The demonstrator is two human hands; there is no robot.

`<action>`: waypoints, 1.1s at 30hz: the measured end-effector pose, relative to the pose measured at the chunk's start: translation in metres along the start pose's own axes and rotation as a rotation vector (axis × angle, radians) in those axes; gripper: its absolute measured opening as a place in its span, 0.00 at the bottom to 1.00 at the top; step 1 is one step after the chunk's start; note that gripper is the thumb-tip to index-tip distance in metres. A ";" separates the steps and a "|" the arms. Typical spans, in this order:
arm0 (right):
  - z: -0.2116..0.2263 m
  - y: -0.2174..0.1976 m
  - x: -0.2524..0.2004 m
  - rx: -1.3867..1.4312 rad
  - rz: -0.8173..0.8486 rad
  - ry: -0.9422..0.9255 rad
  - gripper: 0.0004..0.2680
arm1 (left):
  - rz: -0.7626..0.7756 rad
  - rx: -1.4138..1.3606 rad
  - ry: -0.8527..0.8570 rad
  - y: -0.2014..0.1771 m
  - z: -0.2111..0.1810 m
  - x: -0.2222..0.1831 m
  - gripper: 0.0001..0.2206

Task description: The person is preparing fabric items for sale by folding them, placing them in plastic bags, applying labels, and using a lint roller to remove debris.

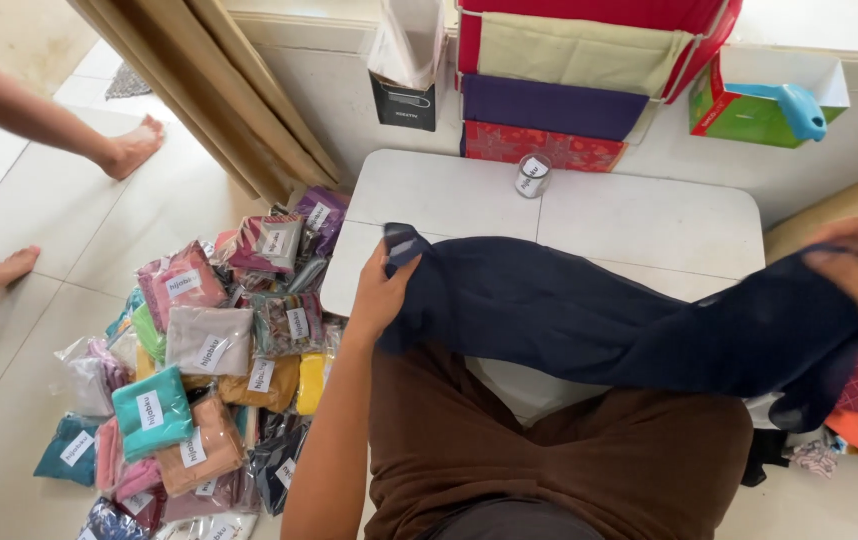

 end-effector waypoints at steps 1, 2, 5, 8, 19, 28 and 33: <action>0.059 0.038 -0.018 -0.003 -0.001 0.003 0.04 | 0.007 -0.014 0.053 0.004 -0.003 0.000 0.10; 0.082 0.049 -0.022 -0.001 -0.006 0.003 0.04 | 0.010 -0.013 0.056 0.008 -0.006 -0.001 0.10; 0.127 0.084 -0.026 -0.208 0.107 0.095 0.03 | 0.003 -0.015 0.038 0.020 -0.004 -0.003 0.13; 0.129 0.121 -0.020 -0.080 0.204 0.069 0.03 | -0.088 0.101 -0.025 0.038 0.014 -0.001 0.14; 0.141 0.277 -0.039 0.267 0.410 -0.177 0.04 | 0.008 0.363 0.313 0.093 -0.052 -0.063 0.03; 0.138 0.250 -0.044 0.309 0.490 -0.088 0.03 | 0.065 -0.305 0.074 0.084 -0.013 -0.054 0.04; 0.142 0.252 -0.048 0.301 0.489 -0.094 0.02 | -0.003 -0.300 0.084 0.093 -0.006 -0.051 0.04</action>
Point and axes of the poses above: each hand's wrist, its own x-axis towards the middle knuckle, its own y-axis out of the palm, z = x × y, the point moved 1 cm from there along x, towards the middle knuckle, and after that the axes turned 9 degrees about y, right-handed, at the moved point
